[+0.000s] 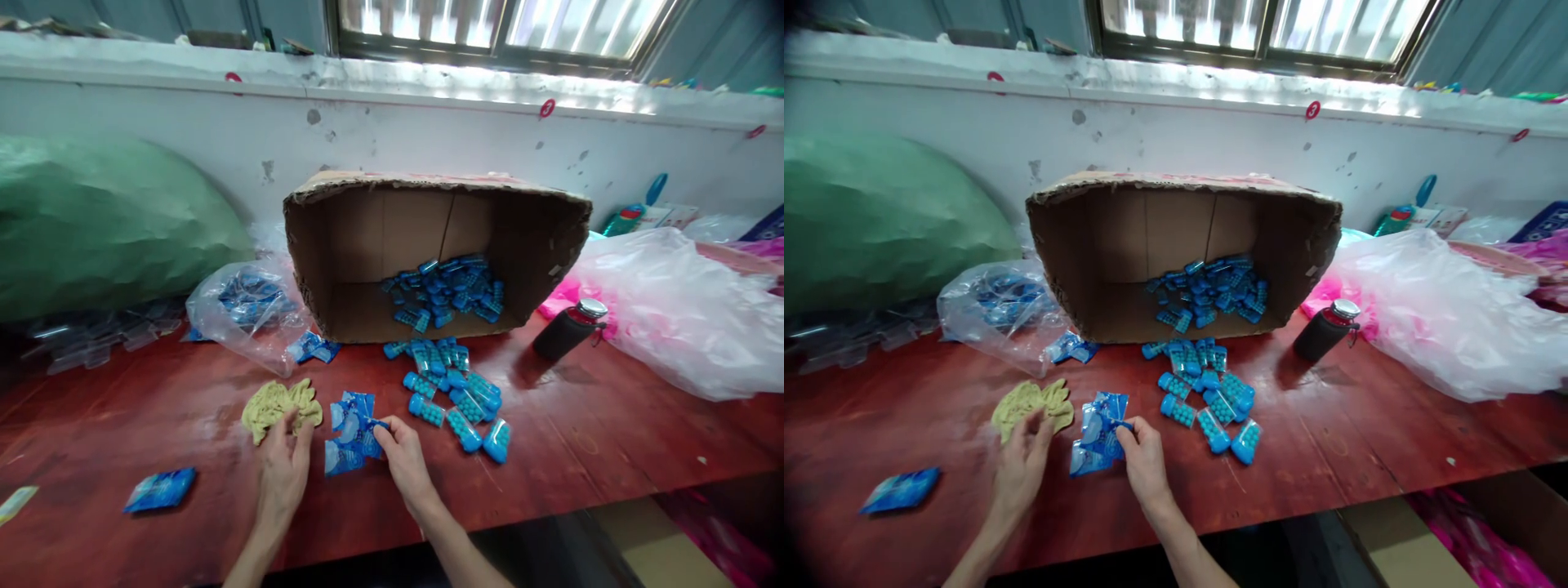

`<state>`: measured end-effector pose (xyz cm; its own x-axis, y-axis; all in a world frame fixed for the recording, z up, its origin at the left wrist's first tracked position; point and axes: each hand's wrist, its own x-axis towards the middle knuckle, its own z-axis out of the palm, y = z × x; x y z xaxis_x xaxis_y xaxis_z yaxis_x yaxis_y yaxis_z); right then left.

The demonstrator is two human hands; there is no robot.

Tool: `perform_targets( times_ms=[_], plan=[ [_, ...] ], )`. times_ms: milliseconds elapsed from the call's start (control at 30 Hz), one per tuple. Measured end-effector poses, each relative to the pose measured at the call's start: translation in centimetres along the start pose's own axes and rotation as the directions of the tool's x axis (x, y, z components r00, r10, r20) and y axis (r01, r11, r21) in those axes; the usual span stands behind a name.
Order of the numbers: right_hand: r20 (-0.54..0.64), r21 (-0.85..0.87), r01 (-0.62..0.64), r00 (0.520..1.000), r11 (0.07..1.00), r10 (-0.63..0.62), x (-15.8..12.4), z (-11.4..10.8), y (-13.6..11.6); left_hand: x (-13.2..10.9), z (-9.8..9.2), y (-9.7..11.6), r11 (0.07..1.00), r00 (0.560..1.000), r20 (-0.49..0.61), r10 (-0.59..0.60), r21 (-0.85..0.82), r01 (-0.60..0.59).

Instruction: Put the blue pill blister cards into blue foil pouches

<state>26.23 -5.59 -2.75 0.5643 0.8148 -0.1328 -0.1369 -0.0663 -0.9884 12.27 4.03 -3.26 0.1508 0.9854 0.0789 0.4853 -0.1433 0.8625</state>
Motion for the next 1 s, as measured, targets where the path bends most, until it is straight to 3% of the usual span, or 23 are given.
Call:
perform_targets(
  times_ms=[33, 100, 133, 167, 267, 467, 733, 867, 1000],
  plan=[
    [-0.003, 0.011, -0.001, 1.000, 1.000, 0.001, -0.1, 0.0, -0.1, -1.4, 0.2, 0.7, 0.975, 0.984, 0.127, -0.128, -0.165, 0.149],
    [-0.002, 0.049, -0.005, 1.000, 0.999, 0.005, -0.3, 0.2, -0.4, -3.7, 0.8, 1.9, 0.805, 0.843, 0.444, -0.303, -0.354, 0.476],
    [0.008, 0.075, -0.010, 1.000, 0.997, 0.010, -0.4, 0.4, -0.4, -4.4, 1.2, 2.4, 0.709, 0.790, 0.520, -0.326, -0.418, 0.568],
    [0.024, 0.103, -0.021, 1.000, 0.994, 0.019, -0.6, 0.6, -0.5, -4.9, 1.7, 2.8, 0.632, 0.767, 0.542, -0.343, -0.471, 0.616],
    [0.073, 0.171, -0.051, 0.997, 0.984, 0.039, -1.1, 1.1, -0.6, -5.0, 2.7, 3.5, 0.535, 0.802, 0.443, -0.400, -0.598, 0.597],
    [0.065, 0.252, -0.133, 0.991, 0.959, 0.121, -1.1, 2.0, -0.3, -4.5, 3.6, 2.7, 0.606, 0.867, 0.286, -0.409, -0.625, 0.492],
    [0.004, 0.020, -0.061, 0.998, 0.998, 0.061, -0.5, 1.9, 1.0, -4.8, 3.9, 3.4, 0.534, 0.838, 0.312, -0.448, -0.658, 0.531],
    [-0.059, -0.035, -0.029, 0.998, 0.999, 0.027, -0.6, 1.9, 1.2, -4.9, 4.2, 4.0, 0.448, 0.800, 0.359, -0.482, -0.683, 0.576],
    [-0.050, -0.040, -0.005, 0.999, 0.999, 0.003, -0.5, 1.4, 0.6, -4.7, 3.8, 3.7, 0.518, 0.802, 0.402, -0.442, -0.615, 0.594]
  ],
)
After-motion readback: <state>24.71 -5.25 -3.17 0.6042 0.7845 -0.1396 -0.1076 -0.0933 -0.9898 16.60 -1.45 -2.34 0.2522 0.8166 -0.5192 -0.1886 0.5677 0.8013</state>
